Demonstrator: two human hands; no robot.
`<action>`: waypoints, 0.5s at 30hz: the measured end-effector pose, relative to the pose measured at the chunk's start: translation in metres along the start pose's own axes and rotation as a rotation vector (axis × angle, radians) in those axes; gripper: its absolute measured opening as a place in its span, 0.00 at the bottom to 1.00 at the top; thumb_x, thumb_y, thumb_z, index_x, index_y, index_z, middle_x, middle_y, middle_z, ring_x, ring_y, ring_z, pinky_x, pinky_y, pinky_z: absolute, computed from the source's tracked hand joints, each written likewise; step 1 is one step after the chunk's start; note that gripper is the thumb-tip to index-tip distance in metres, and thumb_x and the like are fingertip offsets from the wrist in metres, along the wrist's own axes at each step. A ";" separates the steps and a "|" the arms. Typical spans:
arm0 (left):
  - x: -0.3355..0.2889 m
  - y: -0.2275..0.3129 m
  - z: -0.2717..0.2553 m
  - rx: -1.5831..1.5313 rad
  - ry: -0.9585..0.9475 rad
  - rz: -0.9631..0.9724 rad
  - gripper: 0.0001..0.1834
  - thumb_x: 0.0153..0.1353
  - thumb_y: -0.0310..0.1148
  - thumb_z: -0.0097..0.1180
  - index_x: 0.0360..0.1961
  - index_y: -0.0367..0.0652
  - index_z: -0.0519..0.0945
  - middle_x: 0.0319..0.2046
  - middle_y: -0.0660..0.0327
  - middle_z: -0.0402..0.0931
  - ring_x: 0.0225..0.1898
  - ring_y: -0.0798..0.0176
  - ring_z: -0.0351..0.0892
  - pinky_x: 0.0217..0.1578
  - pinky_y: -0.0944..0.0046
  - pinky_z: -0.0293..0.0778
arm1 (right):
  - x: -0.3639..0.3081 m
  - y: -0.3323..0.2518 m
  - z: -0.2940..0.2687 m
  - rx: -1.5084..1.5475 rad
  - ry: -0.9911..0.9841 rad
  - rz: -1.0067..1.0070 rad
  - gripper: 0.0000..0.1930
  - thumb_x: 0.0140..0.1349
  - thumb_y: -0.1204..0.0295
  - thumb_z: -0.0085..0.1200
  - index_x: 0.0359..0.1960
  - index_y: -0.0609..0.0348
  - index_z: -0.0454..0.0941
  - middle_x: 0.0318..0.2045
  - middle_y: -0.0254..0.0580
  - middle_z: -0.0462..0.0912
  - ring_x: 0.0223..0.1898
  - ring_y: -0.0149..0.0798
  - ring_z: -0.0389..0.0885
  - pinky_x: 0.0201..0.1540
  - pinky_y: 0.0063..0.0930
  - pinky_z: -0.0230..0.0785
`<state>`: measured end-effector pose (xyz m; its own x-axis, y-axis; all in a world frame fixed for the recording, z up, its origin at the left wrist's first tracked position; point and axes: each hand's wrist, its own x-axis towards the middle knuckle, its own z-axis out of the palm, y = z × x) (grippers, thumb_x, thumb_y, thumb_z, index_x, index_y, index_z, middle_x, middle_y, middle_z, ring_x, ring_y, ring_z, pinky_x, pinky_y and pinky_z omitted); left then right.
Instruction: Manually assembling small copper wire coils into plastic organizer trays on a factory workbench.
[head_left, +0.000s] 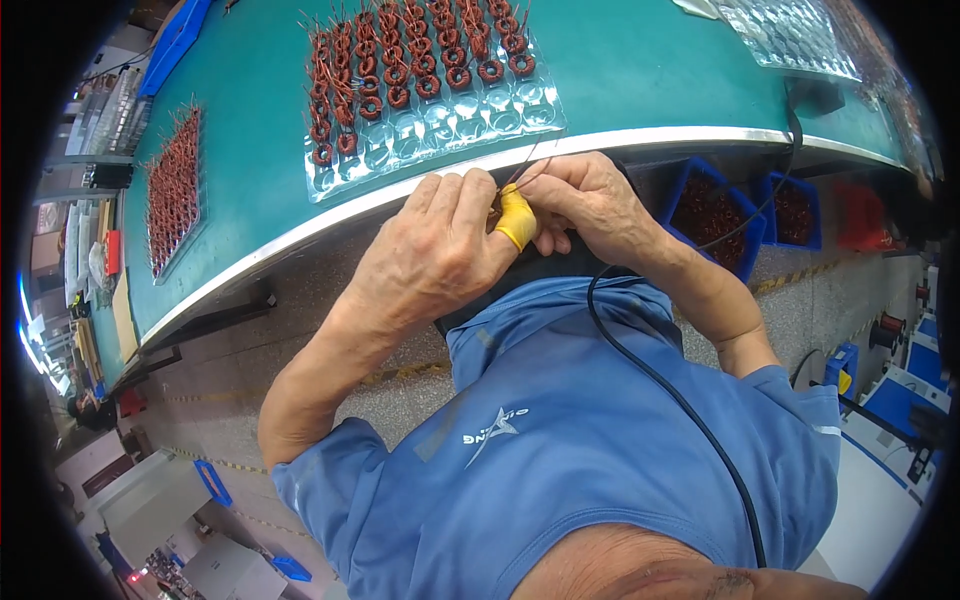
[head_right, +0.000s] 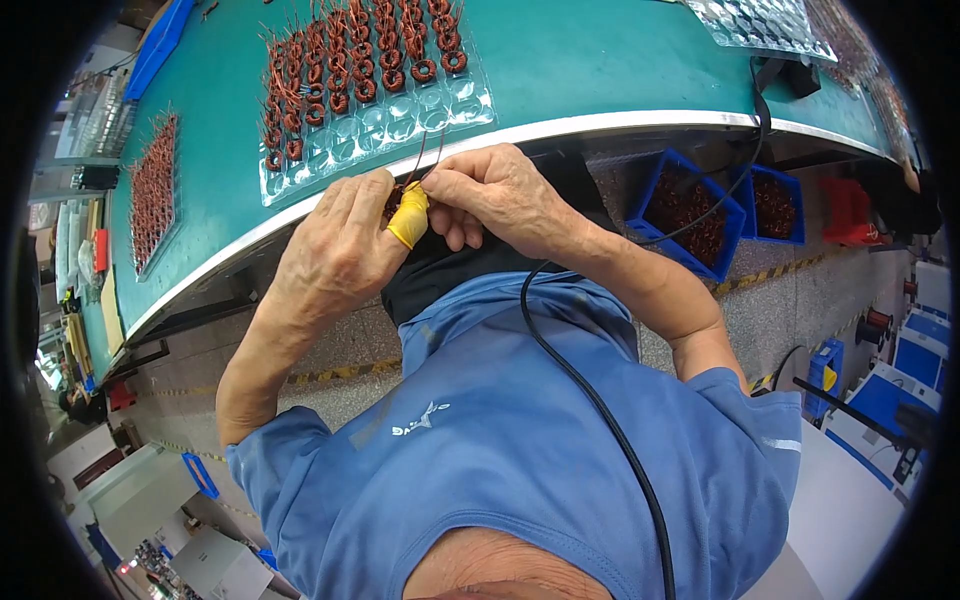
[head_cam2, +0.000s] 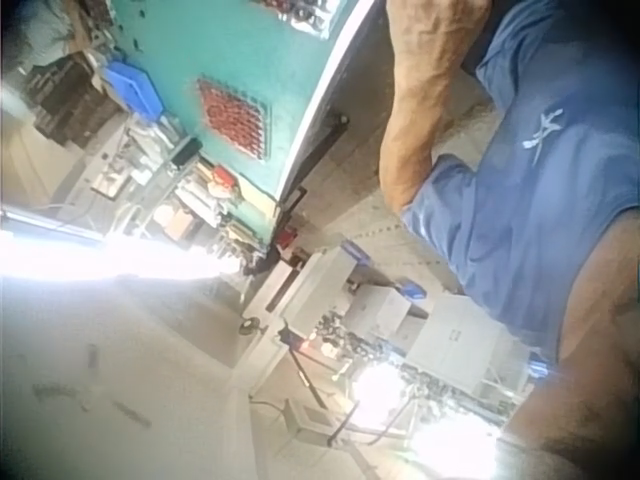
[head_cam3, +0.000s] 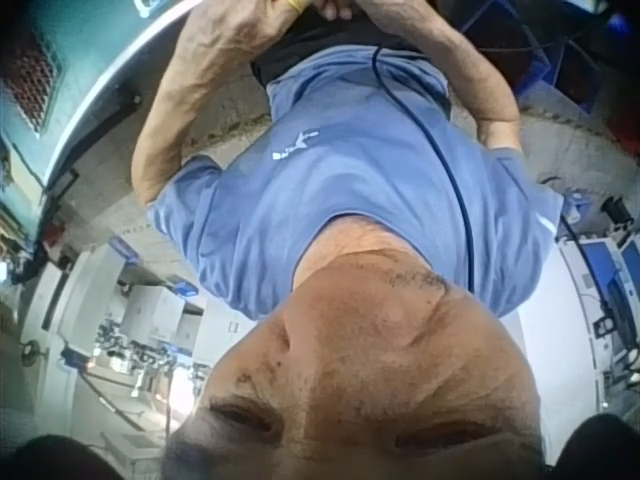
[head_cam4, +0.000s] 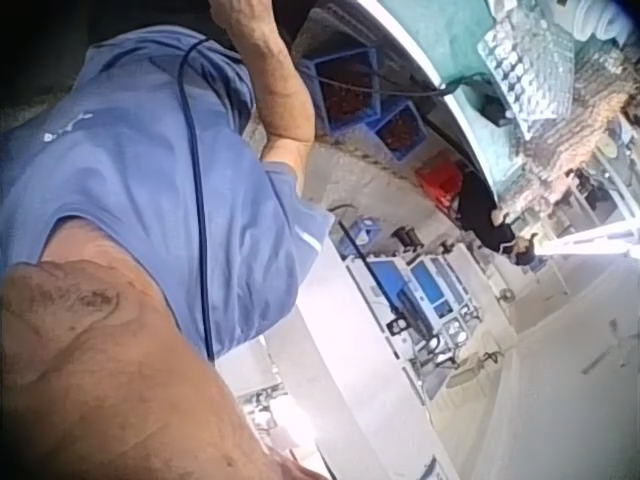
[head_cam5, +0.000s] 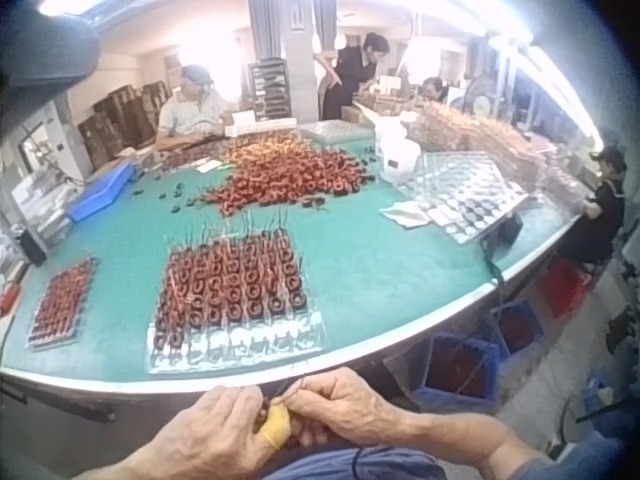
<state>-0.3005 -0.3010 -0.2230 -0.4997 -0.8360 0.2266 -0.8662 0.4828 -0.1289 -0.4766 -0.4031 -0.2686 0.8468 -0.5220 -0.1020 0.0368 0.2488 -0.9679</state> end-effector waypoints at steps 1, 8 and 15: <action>0.000 0.001 0.003 0.002 -0.001 0.002 0.14 0.47 0.26 0.58 0.37 0.34 0.75 0.38 0.52 0.71 0.39 0.53 0.77 0.41 0.58 0.76 | -0.001 0.001 0.000 0.027 0.000 0.019 0.15 0.68 0.65 0.48 0.32 0.65 0.79 0.21 0.35 0.80 0.20 0.24 0.78 0.20 0.14 0.68; -0.002 0.003 0.016 -0.107 0.133 -0.022 0.08 0.53 0.27 0.54 0.33 0.34 0.74 0.27 0.58 0.66 0.30 0.60 0.73 0.31 0.64 0.73 | -0.004 -0.006 -0.001 -0.070 0.011 0.028 0.15 0.67 0.65 0.49 0.31 0.66 0.79 0.21 0.36 0.80 0.19 0.24 0.77 0.20 0.14 0.68; 0.001 0.002 0.024 -0.126 0.033 -0.035 0.13 0.53 0.27 0.61 0.38 0.32 0.74 0.34 0.53 0.72 0.33 0.53 0.77 0.33 0.59 0.76 | -0.001 0.014 -0.009 0.038 -0.005 0.049 0.15 0.66 0.65 0.49 0.31 0.66 0.79 0.20 0.36 0.79 0.19 0.24 0.77 0.20 0.14 0.68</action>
<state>-0.3030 -0.3067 -0.2463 -0.4669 -0.8451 0.2604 -0.8752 0.4838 0.0011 -0.4822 -0.4063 -0.2840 0.8507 -0.5043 -0.1482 0.0150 0.3052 -0.9522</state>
